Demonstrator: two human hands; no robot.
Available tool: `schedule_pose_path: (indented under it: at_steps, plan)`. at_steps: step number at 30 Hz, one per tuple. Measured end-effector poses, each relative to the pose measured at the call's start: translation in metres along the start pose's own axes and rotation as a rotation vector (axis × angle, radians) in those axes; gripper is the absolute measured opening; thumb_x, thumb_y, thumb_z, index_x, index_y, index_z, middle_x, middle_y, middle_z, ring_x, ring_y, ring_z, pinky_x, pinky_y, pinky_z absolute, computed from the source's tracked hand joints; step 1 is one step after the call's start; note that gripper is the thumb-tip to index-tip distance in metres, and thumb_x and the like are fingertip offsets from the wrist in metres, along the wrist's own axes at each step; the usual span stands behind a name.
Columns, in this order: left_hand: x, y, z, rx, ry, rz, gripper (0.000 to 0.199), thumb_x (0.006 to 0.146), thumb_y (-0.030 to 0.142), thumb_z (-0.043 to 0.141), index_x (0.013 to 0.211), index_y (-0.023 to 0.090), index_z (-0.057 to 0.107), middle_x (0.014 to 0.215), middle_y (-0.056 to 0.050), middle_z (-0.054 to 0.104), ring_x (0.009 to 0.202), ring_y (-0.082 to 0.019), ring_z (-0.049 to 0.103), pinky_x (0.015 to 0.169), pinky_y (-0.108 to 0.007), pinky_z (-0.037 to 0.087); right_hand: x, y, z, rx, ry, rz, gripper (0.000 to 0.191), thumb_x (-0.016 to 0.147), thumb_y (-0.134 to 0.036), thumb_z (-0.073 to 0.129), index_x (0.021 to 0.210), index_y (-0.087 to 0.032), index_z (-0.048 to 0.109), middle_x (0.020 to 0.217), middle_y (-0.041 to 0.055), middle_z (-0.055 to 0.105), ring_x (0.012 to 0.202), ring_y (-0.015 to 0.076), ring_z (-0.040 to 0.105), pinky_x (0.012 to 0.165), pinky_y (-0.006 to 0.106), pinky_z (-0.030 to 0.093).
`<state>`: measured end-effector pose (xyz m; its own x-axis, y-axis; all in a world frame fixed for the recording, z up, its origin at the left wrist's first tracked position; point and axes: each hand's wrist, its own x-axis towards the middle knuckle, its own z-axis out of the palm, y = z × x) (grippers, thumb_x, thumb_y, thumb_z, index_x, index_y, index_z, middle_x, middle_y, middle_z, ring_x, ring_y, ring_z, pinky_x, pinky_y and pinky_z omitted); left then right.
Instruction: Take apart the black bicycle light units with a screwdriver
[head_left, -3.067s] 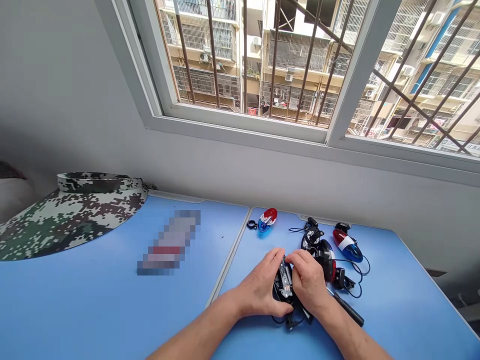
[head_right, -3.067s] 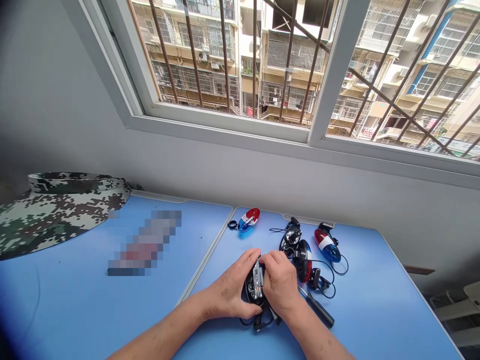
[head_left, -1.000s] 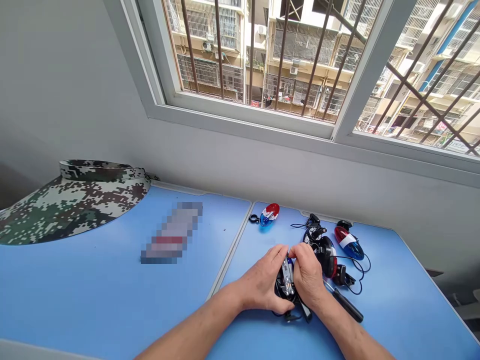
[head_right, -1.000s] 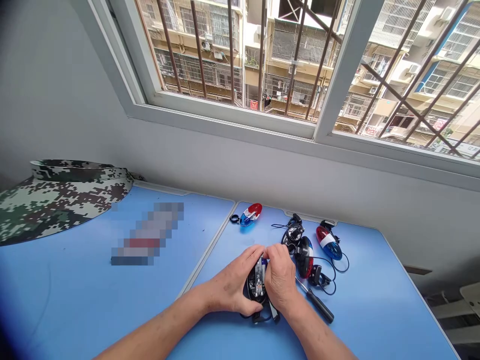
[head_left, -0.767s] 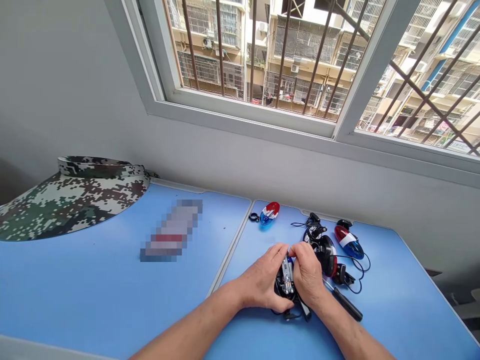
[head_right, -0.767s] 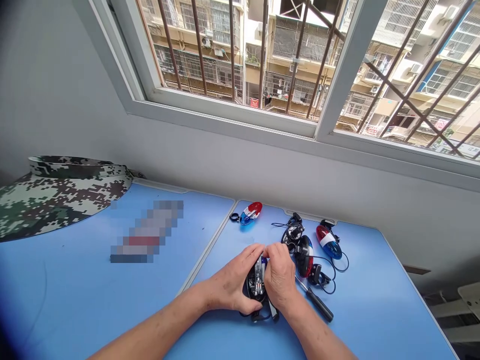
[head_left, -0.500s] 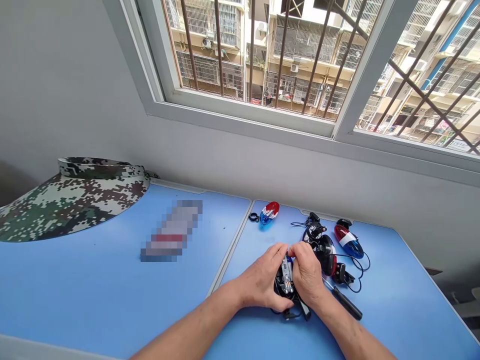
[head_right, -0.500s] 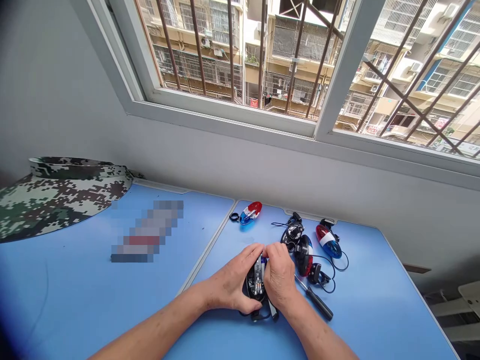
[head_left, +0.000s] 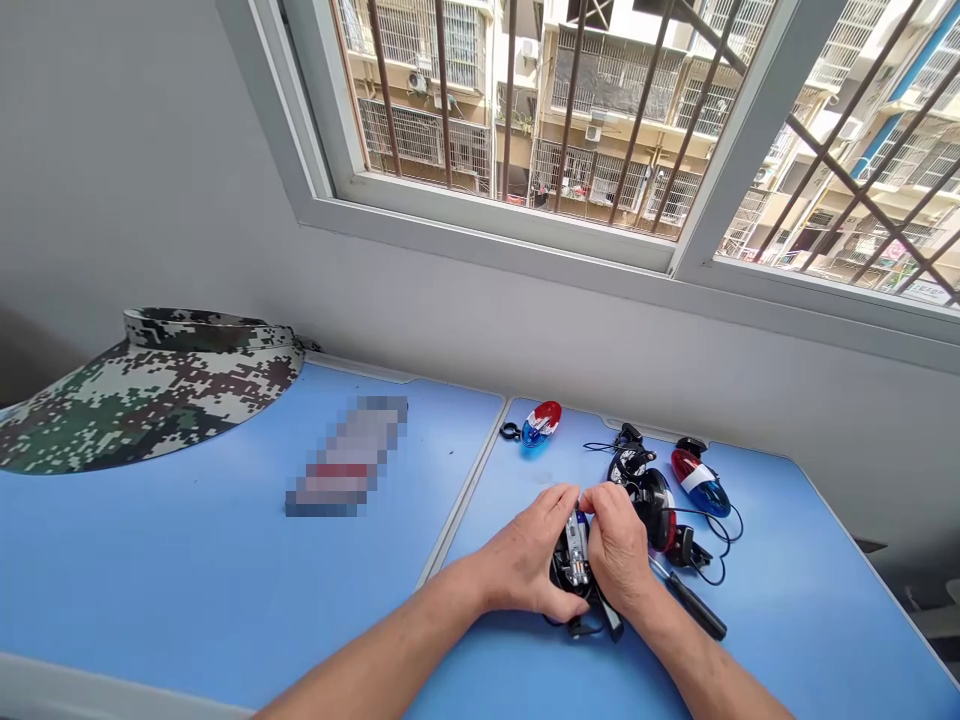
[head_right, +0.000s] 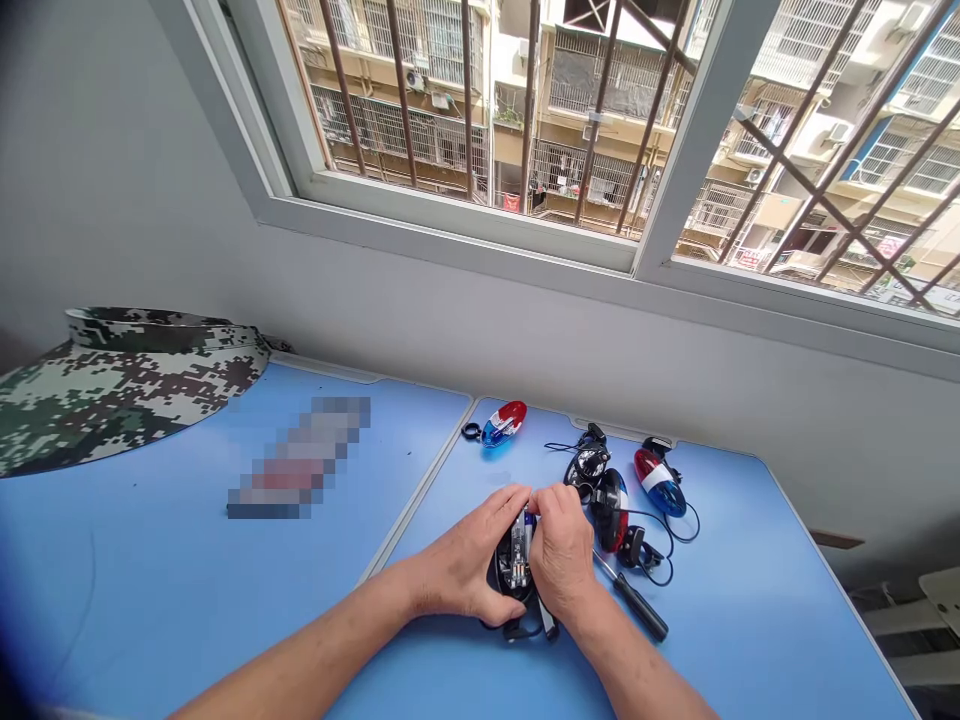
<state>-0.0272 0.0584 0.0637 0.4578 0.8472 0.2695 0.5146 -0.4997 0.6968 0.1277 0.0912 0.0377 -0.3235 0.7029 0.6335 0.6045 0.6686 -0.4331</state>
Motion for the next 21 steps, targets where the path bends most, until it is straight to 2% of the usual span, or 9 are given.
schedule_pose_path:
  at_steps: [21]
  plan:
    - [0.0003, -0.0029, 0.0009, 0.000, -0.009, 0.017, 0.073, 0.048, 0.027, 0.080, 0.109, 0.022, 0.041, 0.105, -0.004, 0.045, 0.096, -0.027, 0.047, 0.086, -0.040, 0.047, -0.0008, -0.0033, -0.0019, -0.060, -0.010, 0.018, 0.028, 0.077, -0.001, 0.033, 0.077, -0.023, 0.050, 0.072, 0.0018, 0.051, 0.071, 0.0188, 0.045, 0.056, 0.027, 0.032]
